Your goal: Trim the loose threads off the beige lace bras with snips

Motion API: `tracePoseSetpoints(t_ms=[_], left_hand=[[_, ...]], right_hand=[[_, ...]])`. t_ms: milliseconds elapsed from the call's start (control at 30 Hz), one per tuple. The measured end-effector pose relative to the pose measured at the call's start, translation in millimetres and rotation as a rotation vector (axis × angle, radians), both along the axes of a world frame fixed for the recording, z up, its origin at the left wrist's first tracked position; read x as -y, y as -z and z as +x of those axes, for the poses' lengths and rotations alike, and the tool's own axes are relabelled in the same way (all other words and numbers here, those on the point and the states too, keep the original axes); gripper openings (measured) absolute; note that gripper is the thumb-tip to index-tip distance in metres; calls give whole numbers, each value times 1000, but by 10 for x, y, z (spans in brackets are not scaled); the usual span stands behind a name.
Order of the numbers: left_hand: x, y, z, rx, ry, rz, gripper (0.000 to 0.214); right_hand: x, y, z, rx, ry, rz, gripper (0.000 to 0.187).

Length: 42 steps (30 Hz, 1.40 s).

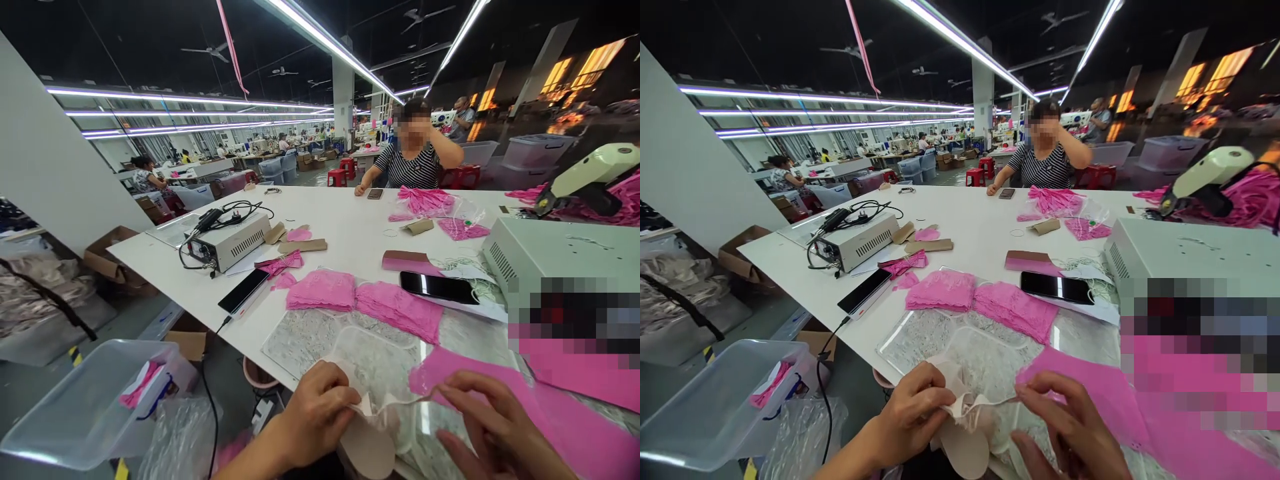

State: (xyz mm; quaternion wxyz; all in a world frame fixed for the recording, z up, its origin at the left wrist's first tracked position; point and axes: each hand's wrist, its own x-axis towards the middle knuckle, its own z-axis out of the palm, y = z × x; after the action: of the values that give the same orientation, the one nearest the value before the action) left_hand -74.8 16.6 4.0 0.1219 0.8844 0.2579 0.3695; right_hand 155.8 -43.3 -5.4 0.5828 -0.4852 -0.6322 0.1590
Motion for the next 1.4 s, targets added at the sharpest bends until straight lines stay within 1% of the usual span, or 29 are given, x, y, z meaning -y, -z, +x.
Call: tracePoseSetpoints(t_ms=[67,133,200,233,300,367,400,467,533,600,633,700,767,800,833,867,933,1000,1033,1067,1100,1167,1200,1233,1333,1400], left_hand=[[27,17,-23,25,32,-1,20],[50,27,-33,69,50,-32,16],[63,22,-35,118,49,-73,10],[63,13,-36,138,51,-92,8],[46,-18,-44,161,79,-113,4],[2,-58,-61,182,100,-120,7],[-29,-77,-73,205,88,-119,9],[-104,-107,-90,272,31,-113,13],[-176,-119,-87,352,-36,-113,15],[-225,-119,-59,422,-124,-133,15],[-234,-118,-39,455,-206,-149,14],[-215,-122,-1,504,-374,-182,13],[-152,-144,12,514,-452,-227,13],[-110,-164,7,508,-444,-264,14],[-64,-188,-7,504,-408,-321,15],[-19,-217,-25,510,-350,-397,16],[54,-279,-68,567,-186,-615,21],[92,-342,-102,692,-52,-829,24],[97,-371,-112,755,-25,-901,25],[95,-398,-116,803,-28,-940,24],[88,-423,-114,819,-55,-955,23],[76,-459,-90,838,-150,-936,20],[74,-470,-67,846,-173,-935,19],[74,-476,-37,860,-177,-937,20],[67,-463,80,929,-111,-956,22],[31,-447,150,980,-113,-959,22]], right_hand=[[-66,28,26,-45,8,-138,24],[-148,47,-32,-48,-90,-286,18],[-222,33,-167,-71,-220,-390,19],[-253,9,-249,-110,-247,-415,18],[-302,-62,-408,-168,-380,-412,16],[-340,-143,-525,-219,-473,-448,10],[-357,-177,-564,-241,-504,-474,9],[-397,-233,-609,-268,-530,-510,15],[-455,-284,-629,-264,-503,-484,20],[-542,-363,-641,-189,-435,-403,22],[-595,-420,-648,-103,-393,-355,22],[-706,-575,-666,163,-307,-257,21],[-803,-768,-701,455,-241,-186,19],[-839,-870,-728,585,-216,-186,20],[-865,-969,-761,680,-212,-198,17],[-882,-1060,-801,718,-212,-203,17],[-897,-1211,-895,758,-229,-223,22],[-904,-1310,-989,767,-274,-257,28],[-910,-1340,-1031,768,-308,-282,29],[-920,-1358,-1065,764,-350,-309,28],[-933,-1365,-1091,755,-397,-337,27],[-967,-1359,-1120,728,-482,-391,24],[-984,-1350,-1124,712,-515,-414,23],[-1001,-1341,-1122,693,-541,-434,22],[-1031,-1324,-1095,625,-606,-496,17],[-1033,-1318,-1062,585,-651,-536,18]])
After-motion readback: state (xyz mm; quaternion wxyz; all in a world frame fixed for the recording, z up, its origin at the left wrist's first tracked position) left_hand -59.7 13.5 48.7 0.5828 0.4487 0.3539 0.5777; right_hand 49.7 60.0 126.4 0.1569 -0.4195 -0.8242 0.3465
